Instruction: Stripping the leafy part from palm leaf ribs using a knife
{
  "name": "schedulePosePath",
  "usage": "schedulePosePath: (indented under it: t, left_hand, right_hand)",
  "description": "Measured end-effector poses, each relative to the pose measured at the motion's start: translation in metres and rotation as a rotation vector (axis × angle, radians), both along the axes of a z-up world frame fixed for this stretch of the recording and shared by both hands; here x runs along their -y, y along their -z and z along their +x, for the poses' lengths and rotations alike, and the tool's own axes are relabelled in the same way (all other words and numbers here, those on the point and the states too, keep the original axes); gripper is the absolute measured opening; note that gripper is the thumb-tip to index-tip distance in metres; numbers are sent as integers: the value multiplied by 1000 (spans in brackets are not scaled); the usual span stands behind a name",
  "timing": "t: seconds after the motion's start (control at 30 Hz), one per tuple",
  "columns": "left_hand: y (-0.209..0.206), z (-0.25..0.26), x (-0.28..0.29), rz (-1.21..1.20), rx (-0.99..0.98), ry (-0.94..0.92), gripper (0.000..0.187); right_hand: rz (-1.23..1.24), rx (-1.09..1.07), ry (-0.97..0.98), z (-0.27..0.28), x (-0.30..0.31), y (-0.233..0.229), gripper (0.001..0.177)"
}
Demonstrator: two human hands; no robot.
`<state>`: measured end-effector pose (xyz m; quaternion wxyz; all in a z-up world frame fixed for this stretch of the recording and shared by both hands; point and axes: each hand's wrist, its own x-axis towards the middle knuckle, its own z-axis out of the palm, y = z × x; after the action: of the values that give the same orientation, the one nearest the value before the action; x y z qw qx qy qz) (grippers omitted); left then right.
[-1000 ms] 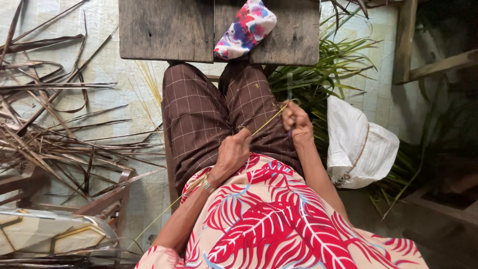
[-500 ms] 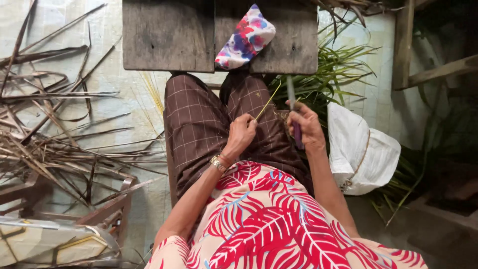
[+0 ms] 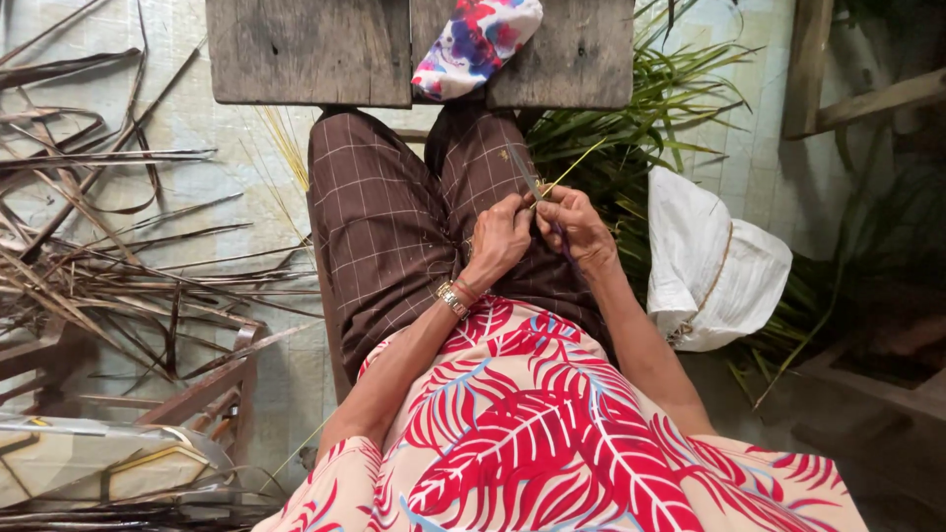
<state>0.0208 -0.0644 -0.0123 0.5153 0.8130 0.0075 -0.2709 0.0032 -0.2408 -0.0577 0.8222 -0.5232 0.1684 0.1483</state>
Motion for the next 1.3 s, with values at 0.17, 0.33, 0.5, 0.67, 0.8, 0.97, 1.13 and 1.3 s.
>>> schedulePosePath:
  t: [0.17,0.33,0.5,0.67,0.8,0.97,1.13,1.3]
  left_hand:
    - [2,-7,-6,-46,42,-12,17]
    - [20,-17,-12,-88,96,-11,15]
    - [21,-29,-29,-185,22,-24,16]
    - [18,-38,-47,-227,-32,-13,16]
    - [-12,-47,-68,-245,-67,7,17]
    - [-26,-61,-89,-264,-121,-2,17]
    - [-28,-64,-87,-269,-48,10,17]
    - [-24,-71,-81,-212,13,-7,17]
  right_hand:
    - [24,-13,17,-3,-6,-8,25]
    - [51,-31,42,-1,-8,-28,24]
    - [59,-52,25,-3,-9,-27,21]
    - [75,-55,40,-5,-9,-29,19]
    - [103,-48,68,-5,-10,-34,18]
    - [85,-56,47,-6,-6,-17,18]
    - [82,-58,60,-6,-6,-16,17]
    - [70,-50,83,-4,-3,-11,19]
